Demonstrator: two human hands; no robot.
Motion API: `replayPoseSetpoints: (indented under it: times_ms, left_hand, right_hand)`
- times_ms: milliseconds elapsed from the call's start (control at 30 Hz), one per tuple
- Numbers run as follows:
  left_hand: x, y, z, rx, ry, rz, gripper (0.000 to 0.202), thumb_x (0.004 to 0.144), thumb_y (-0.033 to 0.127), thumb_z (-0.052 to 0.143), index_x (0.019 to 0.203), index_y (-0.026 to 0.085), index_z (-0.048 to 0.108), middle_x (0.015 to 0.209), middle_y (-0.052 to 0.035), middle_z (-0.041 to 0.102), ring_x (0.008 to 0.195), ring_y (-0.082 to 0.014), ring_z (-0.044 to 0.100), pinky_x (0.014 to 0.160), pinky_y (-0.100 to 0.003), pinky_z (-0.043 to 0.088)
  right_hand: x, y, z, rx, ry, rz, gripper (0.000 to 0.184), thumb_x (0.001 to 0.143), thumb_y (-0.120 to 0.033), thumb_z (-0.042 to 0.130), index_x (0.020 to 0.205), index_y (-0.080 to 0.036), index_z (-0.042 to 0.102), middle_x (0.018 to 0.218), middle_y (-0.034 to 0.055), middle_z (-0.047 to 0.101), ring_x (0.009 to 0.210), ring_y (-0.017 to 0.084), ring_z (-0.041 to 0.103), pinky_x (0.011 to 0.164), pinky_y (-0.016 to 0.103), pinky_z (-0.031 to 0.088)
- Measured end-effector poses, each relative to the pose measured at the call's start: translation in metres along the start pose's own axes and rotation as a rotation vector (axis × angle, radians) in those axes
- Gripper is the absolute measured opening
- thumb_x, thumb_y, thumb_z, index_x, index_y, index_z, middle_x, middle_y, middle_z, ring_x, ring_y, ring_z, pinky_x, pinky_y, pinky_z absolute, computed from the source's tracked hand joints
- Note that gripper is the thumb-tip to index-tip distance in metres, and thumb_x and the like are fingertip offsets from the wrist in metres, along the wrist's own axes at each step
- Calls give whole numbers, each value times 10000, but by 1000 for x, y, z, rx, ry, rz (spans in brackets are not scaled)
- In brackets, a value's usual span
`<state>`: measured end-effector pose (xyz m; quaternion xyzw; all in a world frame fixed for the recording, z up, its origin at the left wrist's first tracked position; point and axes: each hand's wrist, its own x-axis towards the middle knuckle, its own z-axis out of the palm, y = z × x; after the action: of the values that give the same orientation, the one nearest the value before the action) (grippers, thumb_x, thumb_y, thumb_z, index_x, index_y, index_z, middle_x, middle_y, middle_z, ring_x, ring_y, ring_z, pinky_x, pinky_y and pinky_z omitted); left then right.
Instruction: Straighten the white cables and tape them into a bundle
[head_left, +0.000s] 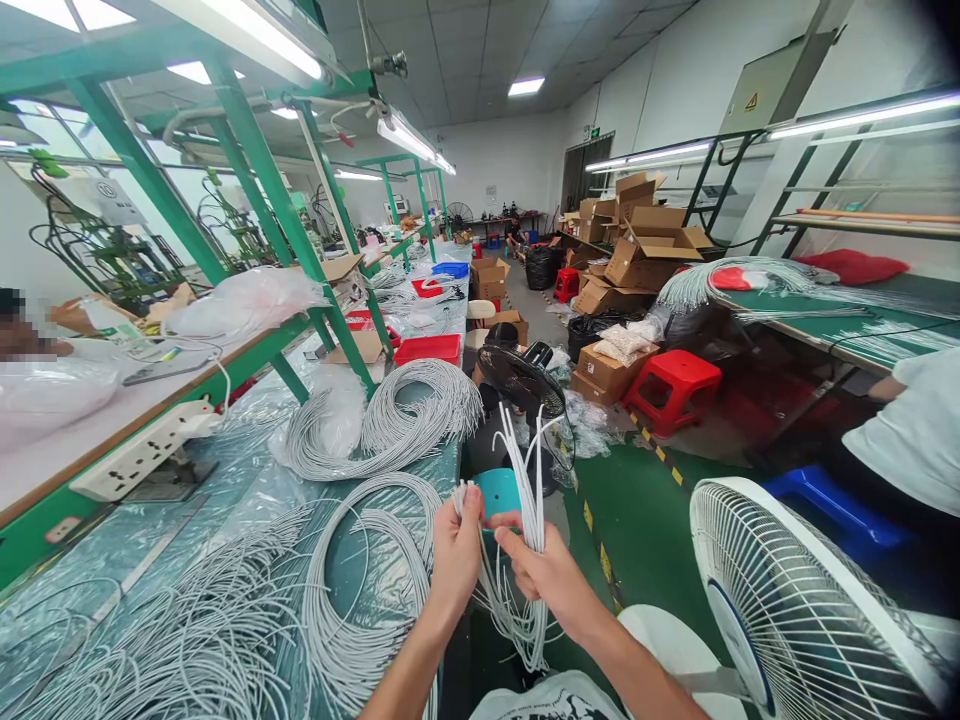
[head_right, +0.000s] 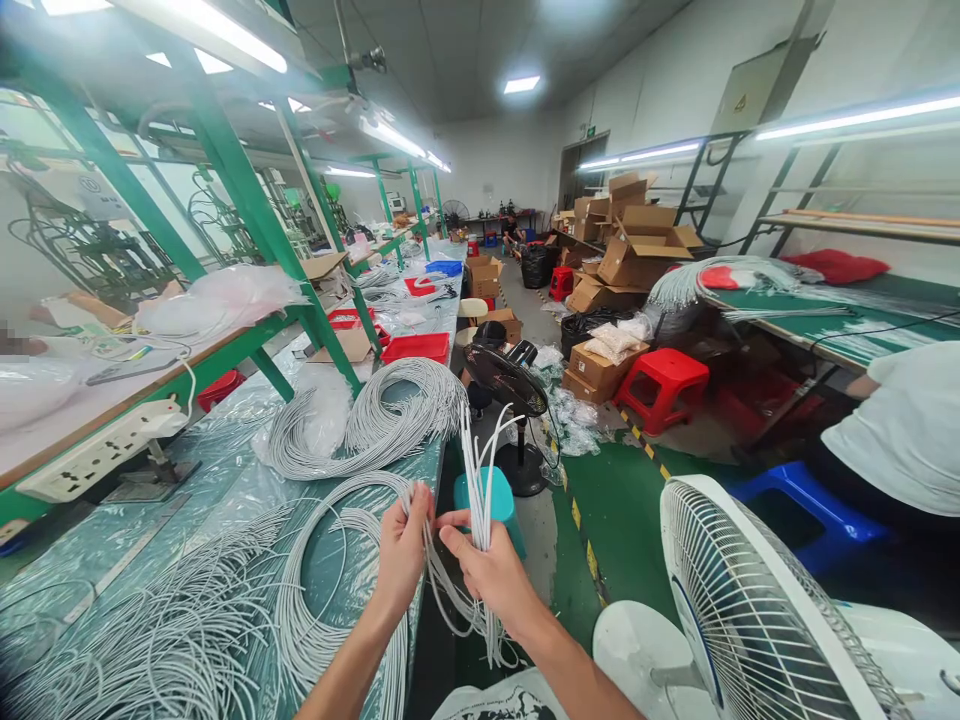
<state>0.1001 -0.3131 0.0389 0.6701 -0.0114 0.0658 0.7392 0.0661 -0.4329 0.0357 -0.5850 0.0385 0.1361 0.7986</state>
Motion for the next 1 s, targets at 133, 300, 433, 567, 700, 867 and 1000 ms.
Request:
replayPoseSetpoints:
  times_ms: [133, 300, 433, 567, 700, 867, 1000]
  left_hand:
    - [3, 2, 1, -135, -35, -34, 476, 900, 586, 479, 646, 188, 419, 610, 41, 377, 535, -85, 352, 497, -203, 313]
    - [4, 6, 7, -270, -69, -160, 509, 854, 627, 523, 638, 216, 313, 545, 98, 209, 436, -53, 159, 397, -187, 156]
    - [3, 11, 10, -97, -169, -159, 496, 834, 611, 559, 627, 199, 376, 532, 92, 247, 452, -54, 190, 418, -190, 170]
    - [0, 17, 11, 126, -245, -65, 425, 801, 541, 633, 651, 163, 508, 565, 57, 366, 517, -74, 297, 481, -201, 251]
    - [2, 18, 9, 178, -226, -25, 415, 811, 522, 621, 638, 160, 513, 572, 57, 337, 543, -85, 270, 502, -218, 238]
    - [7, 18, 6, 162, -202, -14, 442, 820, 528, 600, 599, 167, 472, 558, 61, 281, 537, -83, 219, 500, -232, 205]
    - [8, 23, 5, 204, -173, 31, 482, 815, 539, 589, 553, 183, 397, 568, 56, 252, 554, -90, 218, 506, -235, 205]
  right_hand:
    - [-4, 6, -5, 98, -71, -11, 561, 796, -730, 555, 842, -172, 590, 514, -120, 205, 417, 37, 89, 391, 214, 97]
    - [-7, 18, -7, 203, -149, 26, 640, 825, -784, 418, 654, -173, 509, 471, -109, 184, 405, 38, 77, 400, 223, 70]
    - [-7, 18, -5, 192, -85, 62, 621, 787, -780, 490, 622, -182, 453, 486, -112, 163, 415, 34, 83, 412, 217, 68]
    - [-7, 16, -3, 130, 77, 90, 638, 700, -811, 560, 637, -188, 440, 493, -100, 271, 406, 28, 143, 414, 209, 75]
    - [-8, 16, -3, 60, 54, 67, 638, 702, -801, 568, 608, -184, 438, 514, -84, 327, 402, 25, 154, 407, 217, 83]
    - [-10, 13, -1, 51, 2, 85, 620, 718, -787, 564, 605, -193, 431, 495, -101, 243, 418, 41, 135, 417, 224, 89]
    - [-10, 16, 0, 30, 13, 101, 614, 710, -802, 552, 638, -208, 412, 515, -98, 254, 434, 53, 128, 423, 233, 96]
